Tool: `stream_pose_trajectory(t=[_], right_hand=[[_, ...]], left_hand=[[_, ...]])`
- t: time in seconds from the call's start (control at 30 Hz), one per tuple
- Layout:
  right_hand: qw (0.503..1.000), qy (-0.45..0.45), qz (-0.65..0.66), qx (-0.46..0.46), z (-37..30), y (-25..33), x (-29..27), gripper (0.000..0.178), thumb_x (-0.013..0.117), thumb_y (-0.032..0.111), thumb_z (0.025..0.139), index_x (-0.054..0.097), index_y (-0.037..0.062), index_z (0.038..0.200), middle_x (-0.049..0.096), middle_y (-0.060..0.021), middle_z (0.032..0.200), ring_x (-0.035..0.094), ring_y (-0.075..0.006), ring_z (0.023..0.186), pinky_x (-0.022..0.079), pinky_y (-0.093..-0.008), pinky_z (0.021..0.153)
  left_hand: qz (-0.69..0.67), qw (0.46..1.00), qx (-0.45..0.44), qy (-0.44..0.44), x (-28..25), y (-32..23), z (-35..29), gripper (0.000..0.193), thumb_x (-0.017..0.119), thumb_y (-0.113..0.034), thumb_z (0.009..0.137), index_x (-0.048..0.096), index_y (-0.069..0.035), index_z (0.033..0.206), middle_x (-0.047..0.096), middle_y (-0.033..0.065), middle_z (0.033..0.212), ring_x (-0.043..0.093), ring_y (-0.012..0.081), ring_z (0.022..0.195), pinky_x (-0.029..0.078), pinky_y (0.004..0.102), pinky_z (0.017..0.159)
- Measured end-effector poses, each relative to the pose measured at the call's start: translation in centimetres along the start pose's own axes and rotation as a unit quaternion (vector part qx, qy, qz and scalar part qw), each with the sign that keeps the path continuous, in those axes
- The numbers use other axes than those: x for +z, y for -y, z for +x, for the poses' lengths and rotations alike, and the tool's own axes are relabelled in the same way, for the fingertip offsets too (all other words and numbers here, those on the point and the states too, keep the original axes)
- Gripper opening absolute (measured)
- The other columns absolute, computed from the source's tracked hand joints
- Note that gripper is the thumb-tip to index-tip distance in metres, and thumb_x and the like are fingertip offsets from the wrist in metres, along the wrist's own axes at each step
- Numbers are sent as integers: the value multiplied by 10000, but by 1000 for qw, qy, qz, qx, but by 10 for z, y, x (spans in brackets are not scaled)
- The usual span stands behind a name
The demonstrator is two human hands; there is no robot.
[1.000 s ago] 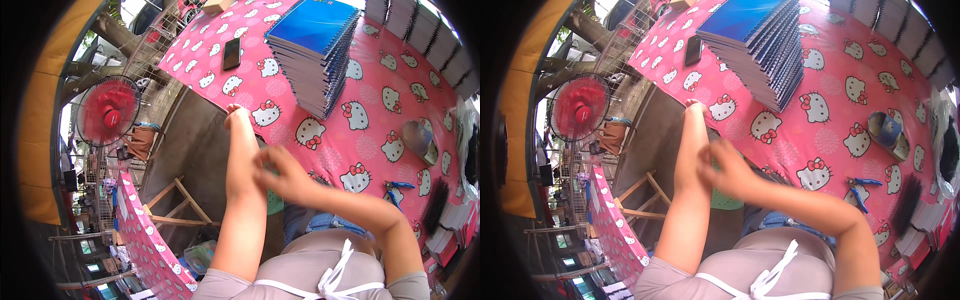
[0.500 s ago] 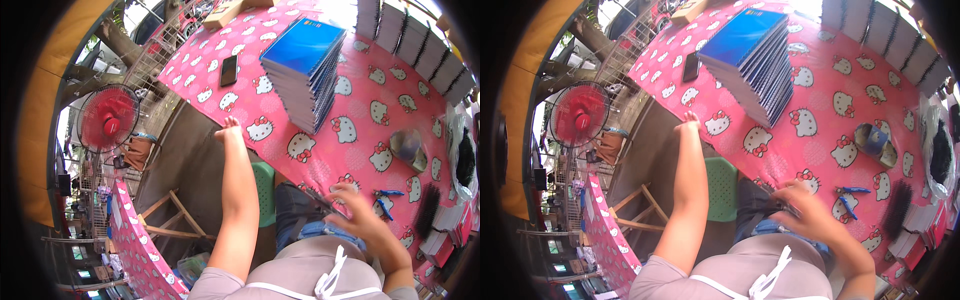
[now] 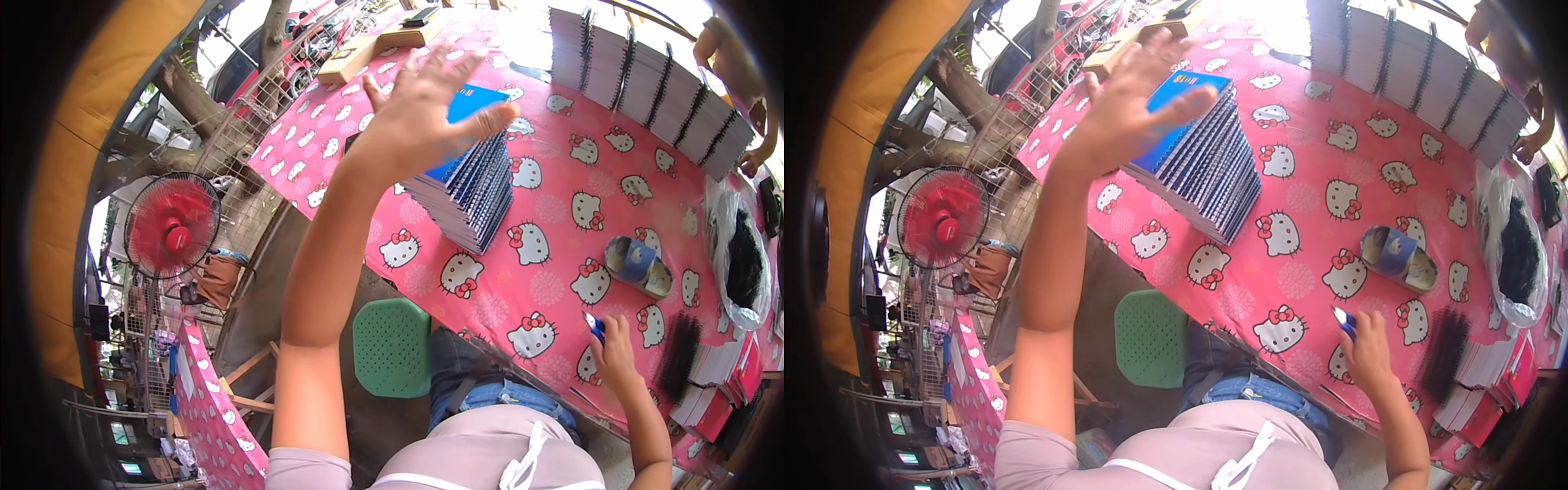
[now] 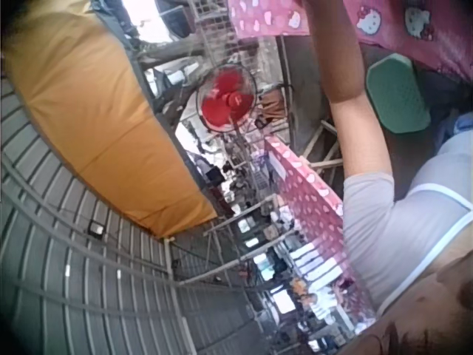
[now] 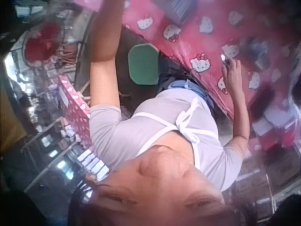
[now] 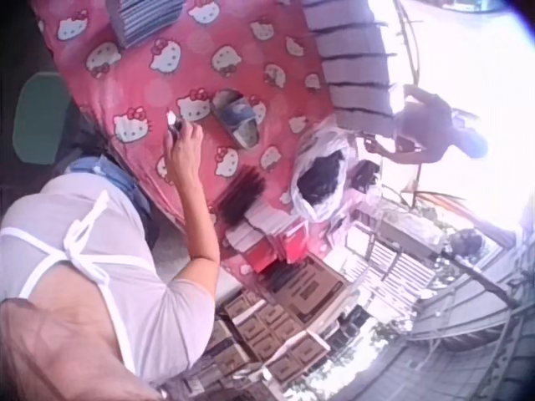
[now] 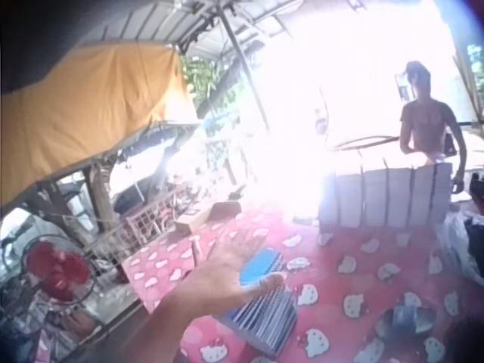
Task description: The person assembles notebooks by aligning stacks of blue and pink covers, inserting black wire spiral bindings through pre-punched holes by hand, and using a blue handheld tool to trim or secure the ends of the wire.
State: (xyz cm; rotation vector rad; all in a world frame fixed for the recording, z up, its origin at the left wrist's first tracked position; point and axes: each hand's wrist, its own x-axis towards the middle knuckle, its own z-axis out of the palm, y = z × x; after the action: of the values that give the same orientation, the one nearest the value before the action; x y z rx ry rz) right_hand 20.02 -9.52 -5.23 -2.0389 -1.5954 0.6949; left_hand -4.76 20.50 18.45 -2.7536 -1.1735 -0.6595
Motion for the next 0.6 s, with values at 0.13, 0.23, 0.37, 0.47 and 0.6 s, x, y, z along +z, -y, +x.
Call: stream_pose_trajectory(t=[0.13, 0.23, 0.37, 0.47, 0.6], right_hand=[[967, -39, 103, -229, 67, 101, -25, 409, 653, 134, 815, 476, 7, 1161, 514, -186, 1004, 550, -370, 902, 465, -437, 777], [930, -112, 134, -323, 108, 144, -33, 416, 687, 189, 810, 514, 36, 1155, 544, -173, 1029, 556, -351, 917, 443, -443, 817], [883, -217, 14, -415, 144, 183, -42, 438, 714, 274, 791, 552, 69, 1143, 558, -138, 1083, 543, -311, 987, 401, -471, 877], [869, -249, -13, -428, 152, 193, -38, 462, 721, 308, 778, 561, 80, 1147, 563, -108, 1088, 527, -289, 1027, 385, -480, 896], [872, -235, 13, -429, 155, 198, -34, 471, 722, 319, 775, 566, 83, 1151, 560, -98, 1091, 527, -283, 1024, 384, -465, 899]], left_hand=[[-81, 985, -2, 150, 23, 17, -3, 762, 527, -654, 837, 360, -253, 1463, 303, 307, 1466, 208, 417, 1415, 218, 517, 1111], [-116, 978, 4, 174, 20, 17, 1, 660, 540, -572, 874, 384, -285, 1448, 270, 348, 1459, 183, 449, 1412, 211, 513, 1111], [-132, 977, 16, 169, 21, 16, 2, 552, 529, -480, 915, 401, -332, 1431, 290, 342, 1452, 137, 455, 1421, 198, 505, 1115], [-111, 981, -3, 162, 19, 13, -2, 542, 521, -450, 930, 400, -304, 1437, 385, 242, 1448, 140, 432, 1428, 179, 506, 1123], [-121, 979, 4, 162, 24, 18, -2, 537, 526, -433, 932, 417, -270, 1432, 432, 200, 1432, 157, 429, 1426, 181, 501, 1125]])
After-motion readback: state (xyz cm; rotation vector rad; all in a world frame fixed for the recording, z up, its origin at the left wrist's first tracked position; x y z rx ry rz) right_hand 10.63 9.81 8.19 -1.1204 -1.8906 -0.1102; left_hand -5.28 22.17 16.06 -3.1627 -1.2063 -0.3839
